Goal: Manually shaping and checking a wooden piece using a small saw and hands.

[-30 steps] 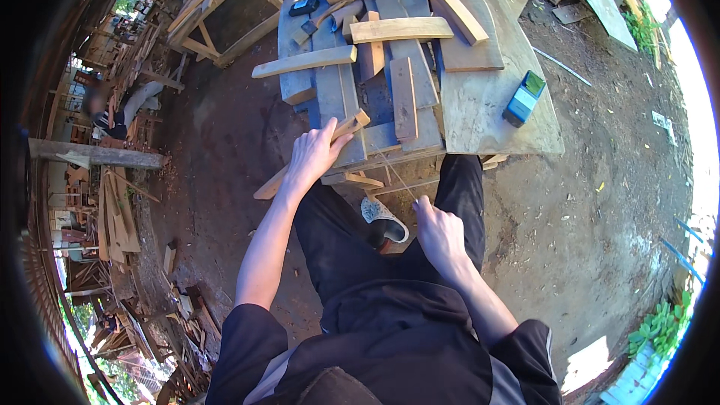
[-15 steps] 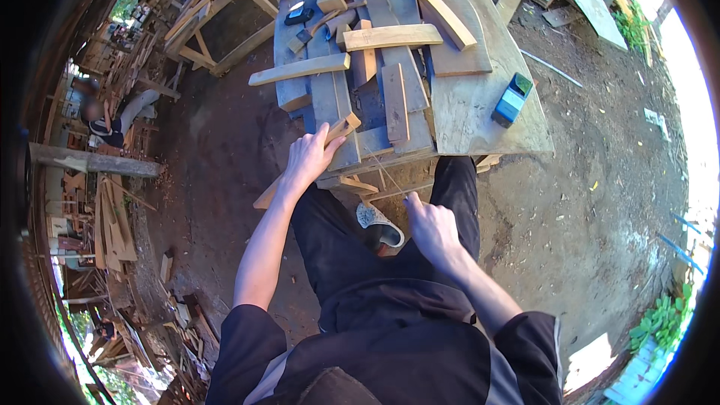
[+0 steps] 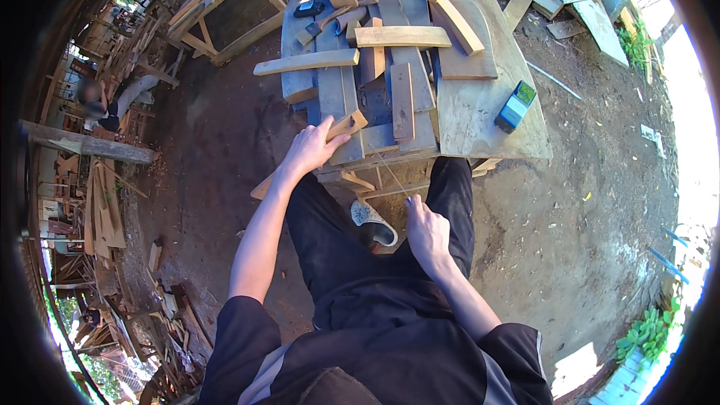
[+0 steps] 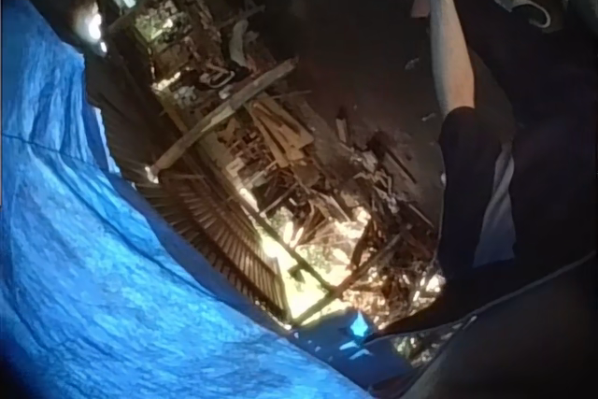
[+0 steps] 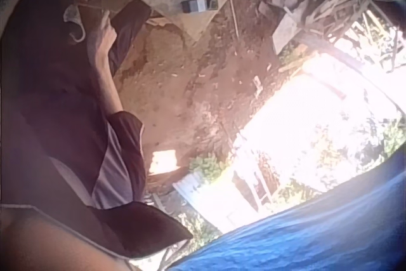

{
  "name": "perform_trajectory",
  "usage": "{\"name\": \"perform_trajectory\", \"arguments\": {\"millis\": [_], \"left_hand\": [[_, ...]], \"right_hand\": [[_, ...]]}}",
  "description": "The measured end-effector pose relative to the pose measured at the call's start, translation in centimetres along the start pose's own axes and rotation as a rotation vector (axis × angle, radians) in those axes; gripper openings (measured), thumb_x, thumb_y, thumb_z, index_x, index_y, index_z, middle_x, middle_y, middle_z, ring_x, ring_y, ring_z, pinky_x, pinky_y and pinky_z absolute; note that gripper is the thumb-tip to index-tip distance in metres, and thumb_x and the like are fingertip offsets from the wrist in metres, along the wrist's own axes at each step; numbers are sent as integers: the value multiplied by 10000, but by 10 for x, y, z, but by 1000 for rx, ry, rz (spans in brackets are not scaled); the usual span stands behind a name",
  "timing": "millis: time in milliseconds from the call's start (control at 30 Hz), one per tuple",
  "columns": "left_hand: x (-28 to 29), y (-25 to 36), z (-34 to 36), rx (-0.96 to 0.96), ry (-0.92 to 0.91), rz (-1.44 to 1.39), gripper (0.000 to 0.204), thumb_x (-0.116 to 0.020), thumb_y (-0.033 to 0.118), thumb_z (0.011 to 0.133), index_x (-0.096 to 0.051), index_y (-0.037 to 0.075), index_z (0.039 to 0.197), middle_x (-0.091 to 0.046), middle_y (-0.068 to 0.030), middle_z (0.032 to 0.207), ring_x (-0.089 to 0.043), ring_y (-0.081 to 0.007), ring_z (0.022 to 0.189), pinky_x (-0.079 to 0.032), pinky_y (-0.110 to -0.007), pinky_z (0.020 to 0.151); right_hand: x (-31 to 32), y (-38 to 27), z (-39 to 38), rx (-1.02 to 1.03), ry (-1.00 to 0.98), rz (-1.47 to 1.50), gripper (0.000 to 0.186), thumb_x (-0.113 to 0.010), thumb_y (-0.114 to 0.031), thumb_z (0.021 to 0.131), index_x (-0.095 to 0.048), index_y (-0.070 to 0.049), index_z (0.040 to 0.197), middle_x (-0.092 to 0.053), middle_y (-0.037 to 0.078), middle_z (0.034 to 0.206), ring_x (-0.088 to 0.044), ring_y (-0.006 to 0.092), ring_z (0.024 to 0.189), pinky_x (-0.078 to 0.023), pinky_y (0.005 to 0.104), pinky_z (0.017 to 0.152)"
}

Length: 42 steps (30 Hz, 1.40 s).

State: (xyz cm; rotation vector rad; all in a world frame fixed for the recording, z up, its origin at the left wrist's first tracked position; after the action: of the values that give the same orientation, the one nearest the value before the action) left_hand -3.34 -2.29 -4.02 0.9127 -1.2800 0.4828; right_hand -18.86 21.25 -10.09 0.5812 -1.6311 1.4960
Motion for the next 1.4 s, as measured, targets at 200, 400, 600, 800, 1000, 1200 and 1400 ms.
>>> {"name": "perform_trajectory", "arguments": {"millis": [200, 400, 600, 800, 1000, 1200, 1400], "left_hand": [[0, -4, -7, 182, -267, -202, 475, -638, 428, 960, -583, 30, 1214, -684, -268, 760, -701, -419, 734, -570, -505, 706], [7, 15, -20, -54, 62, 147, 359, -649, 337, 965, -609, 98, 1231, -668, -184, 698, -700, -332, 626, -548, -473, 561], [53, 44, -36, -56, 529, 541, 506, -677, 99, 898, -569, 167, 1387, -598, -90, 878, -662, -225, 759, -545, -371, 614], [68, 30, -28, -109, 562, 120, 567, -705, 106, 873, -530, 110, 1412, -583, -106, 934, -651, -287, 824, -541, -434, 708], [29, -10, -25, 138, -66, -337, 503, -696, 282, 905, -541, 53, 1325, -690, -199, 859, -696, -361, 888, -543, -440, 774], [26, -4, -29, 90, 250, 340, 329, -642, 142, 896, -561, 33, 1195, -652, -149, 900, -695, -281, 856, -553, -411, 749], [60, -28, -48, 199, 388, 615, 446, -677, 78, 820, -533, 34, 1240, -626, -136, 1006, -665, -298, 910, -554, -405, 756]], "right_hand": [[4, 5, 3, 2, 21, 27, 126, -547, -160, 1005, -518, -45, 962, -667, 174, 766, -662, 371, 621, -509, 466, 517], [33, -18, 1, 48, -17, 62, 170, -550, -175, 1016, -499, -42, 922, -634, 173, 678, -636, 375, 566, -488, 459, 472], [66, -47, 8, 83, 1, 81, 164, -541, -159, 1018, -491, -42, 916, -635, 170, 674, -631, 374, 553, -480, 460, 463], [80, -49, 24, 67, 44, 10, 120, -545, -144, 1010, -514, -39, 960, -661, 164, 744, -649, 370, 588, -493, 467, 495], [86, -33, 27, 53, -24, -71, 173, -534, -202, 1021, -527, -55, 930, -677, 165, 738, -666, 375, 618, -505, 472, 519], [82, -62, 15, 101, -76, -62, 189, -524, -196, 1015, -533, -36, 913, -668, 159, 673, -665, 374, 588, -501, 487, 511], [88, -68, 2, 119, -149, -128, 183, -531, -191, 1014, -526, -44, 904, -670, 158, 692, -661, 366, 579, -500, 476, 502]]}}
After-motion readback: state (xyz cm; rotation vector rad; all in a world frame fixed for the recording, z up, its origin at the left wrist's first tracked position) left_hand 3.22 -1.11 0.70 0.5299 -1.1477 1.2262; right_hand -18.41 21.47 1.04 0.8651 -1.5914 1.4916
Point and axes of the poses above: each hand's wrist, its own z-axis towards the middle knuckle, its own x-axis out of the back of the hand, y = z × x, the point moved 8 cm from there along z, towards the middle knuckle
